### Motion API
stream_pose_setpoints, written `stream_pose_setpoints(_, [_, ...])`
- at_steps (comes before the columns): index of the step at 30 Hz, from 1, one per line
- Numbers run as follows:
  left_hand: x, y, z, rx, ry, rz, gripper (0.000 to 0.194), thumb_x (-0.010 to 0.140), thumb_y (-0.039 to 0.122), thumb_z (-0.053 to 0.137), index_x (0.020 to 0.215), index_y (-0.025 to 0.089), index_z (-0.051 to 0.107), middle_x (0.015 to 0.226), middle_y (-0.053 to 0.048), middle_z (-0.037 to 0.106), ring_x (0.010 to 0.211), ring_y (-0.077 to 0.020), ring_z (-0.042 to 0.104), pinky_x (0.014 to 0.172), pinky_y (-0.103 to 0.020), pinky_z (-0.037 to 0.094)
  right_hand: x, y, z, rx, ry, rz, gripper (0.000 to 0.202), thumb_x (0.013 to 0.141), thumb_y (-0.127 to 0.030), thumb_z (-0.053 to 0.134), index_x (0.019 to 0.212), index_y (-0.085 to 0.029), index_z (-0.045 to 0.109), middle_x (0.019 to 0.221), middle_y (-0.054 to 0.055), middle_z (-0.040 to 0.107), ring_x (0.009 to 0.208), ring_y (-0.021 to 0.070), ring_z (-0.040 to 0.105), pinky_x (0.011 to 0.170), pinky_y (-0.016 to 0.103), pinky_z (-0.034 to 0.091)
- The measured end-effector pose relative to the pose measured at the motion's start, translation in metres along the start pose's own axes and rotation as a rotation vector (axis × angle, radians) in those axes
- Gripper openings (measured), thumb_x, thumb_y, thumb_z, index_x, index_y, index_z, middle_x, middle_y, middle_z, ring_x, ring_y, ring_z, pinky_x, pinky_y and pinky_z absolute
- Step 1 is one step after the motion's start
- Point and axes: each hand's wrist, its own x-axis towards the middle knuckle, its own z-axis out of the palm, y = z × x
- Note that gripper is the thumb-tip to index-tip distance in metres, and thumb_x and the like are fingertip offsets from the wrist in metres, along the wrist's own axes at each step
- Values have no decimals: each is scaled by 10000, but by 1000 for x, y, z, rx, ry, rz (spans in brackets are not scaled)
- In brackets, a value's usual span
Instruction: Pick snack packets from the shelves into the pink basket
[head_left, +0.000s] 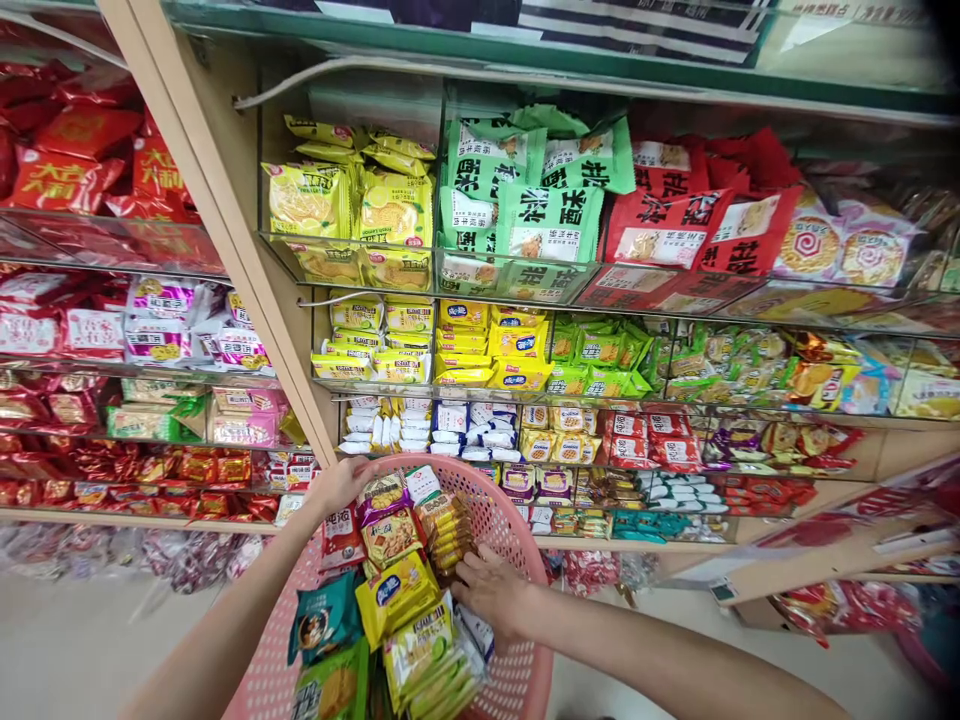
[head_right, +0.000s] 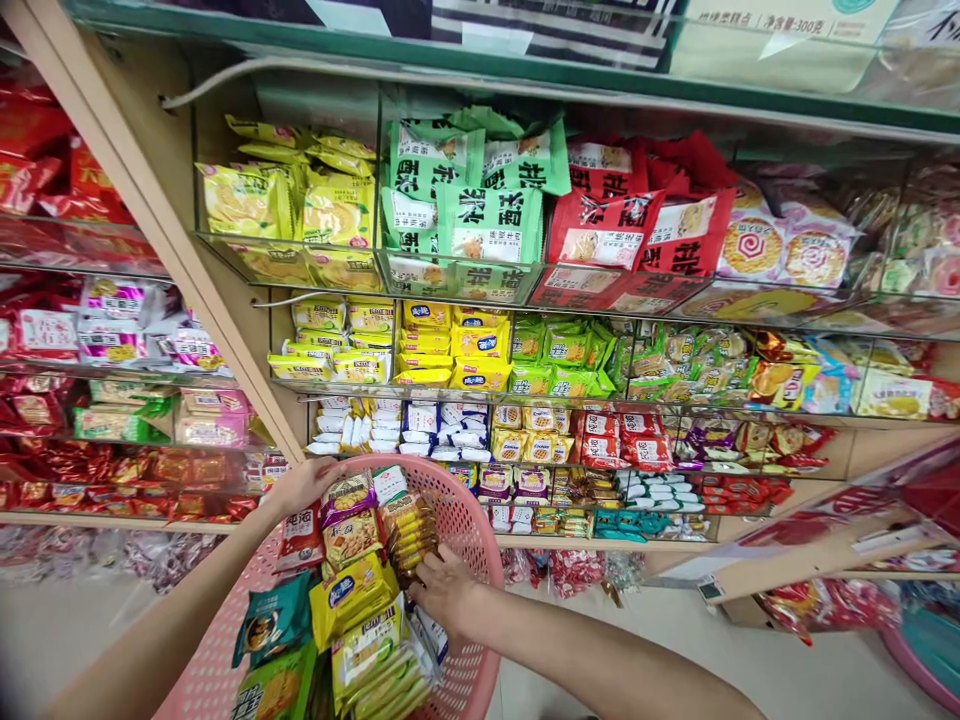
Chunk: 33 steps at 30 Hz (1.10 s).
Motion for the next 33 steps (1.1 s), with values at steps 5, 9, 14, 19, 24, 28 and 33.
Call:
stream_pose_setpoints(5, [1, -4, 2, 2, 8, 15, 599, 811, 661, 243, 1060, 253, 604, 908, -74, 681, 843, -246, 630, 655, -282, 418, -5, -2, 3, -9, 107, 25, 773, 531, -422, 778, 1181, -108, 501, 1101, 141, 539, 1042, 282, 421, 972, 452, 264])
stream_pose_setpoints(9, [2, -6, 4, -2, 21, 22, 597, 809, 666, 245, 1036, 252, 610, 878, -70, 678, 828, -240, 629, 650, -279, 414, -7, -2, 1, -20, 139, 74, 795, 514, -414, 797, 1182, -115, 486, 1138, 144, 520, 1057, 278, 409, 987, 448, 237])
stream_pose_setpoints(14, [0, -3, 1, -19, 21, 47, 610, 809, 669, 233, 1008, 241, 619, 864, -70, 676, 819, -229, 627, 650, -271, 415, -8, -2, -6, -40, 141, 78, 759, 555, -409, 781, 1188, -128, 472, 1119, 137, 517, 1045, 273, 415, 963, 435, 273])
stream_pose_setpoints(19, [0, -3, 1, -20, 20, 43, 601, 816, 656, 234, 1002, 236, 621, 871, -76, 676, 831, -230, 628, 671, -275, 424, -9, -5, -7, -83, 174, 86, 712, 589, -389, 754, 1186, -139, 458, 1090, 122, 509, 1022, 269, 431, 943, 435, 308])
stream_pose_setpoints(24, [-1, -3, 1, -8, 24, 26, 595, 814, 655, 240, 1021, 248, 622, 892, -71, 682, 844, -239, 630, 663, -281, 428, -8, -6, 0, -99, 257, 115, 704, 577, -375, 762, 1175, -164, 457, 1094, 116, 499, 1017, 270, 447, 938, 449, 319])
stream_pose_setpoints(28, [-2, -1, 0, 2, 21, 17, 592, 814, 650, 243, 1021, 245, 621, 900, -76, 682, 846, -245, 632, 653, -283, 429, -6, -5, 1, -71, 268, 107, 731, 565, -401, 773, 1179, -172, 449, 1107, 127, 502, 1004, 276, 470, 901, 450, 359])
stream_pose_setpoints(33, [-1, -2, 1, -8, 18, 27, 585, 816, 653, 241, 1031, 257, 615, 915, -73, 683, 867, -247, 632, 656, -285, 430, -14, -6, -8, 15, 236, 86, 834, 549, -363, 799, 1263, -202, 398, 1287, 164, 424, 1122, 316, 437, 967, 507, 321])
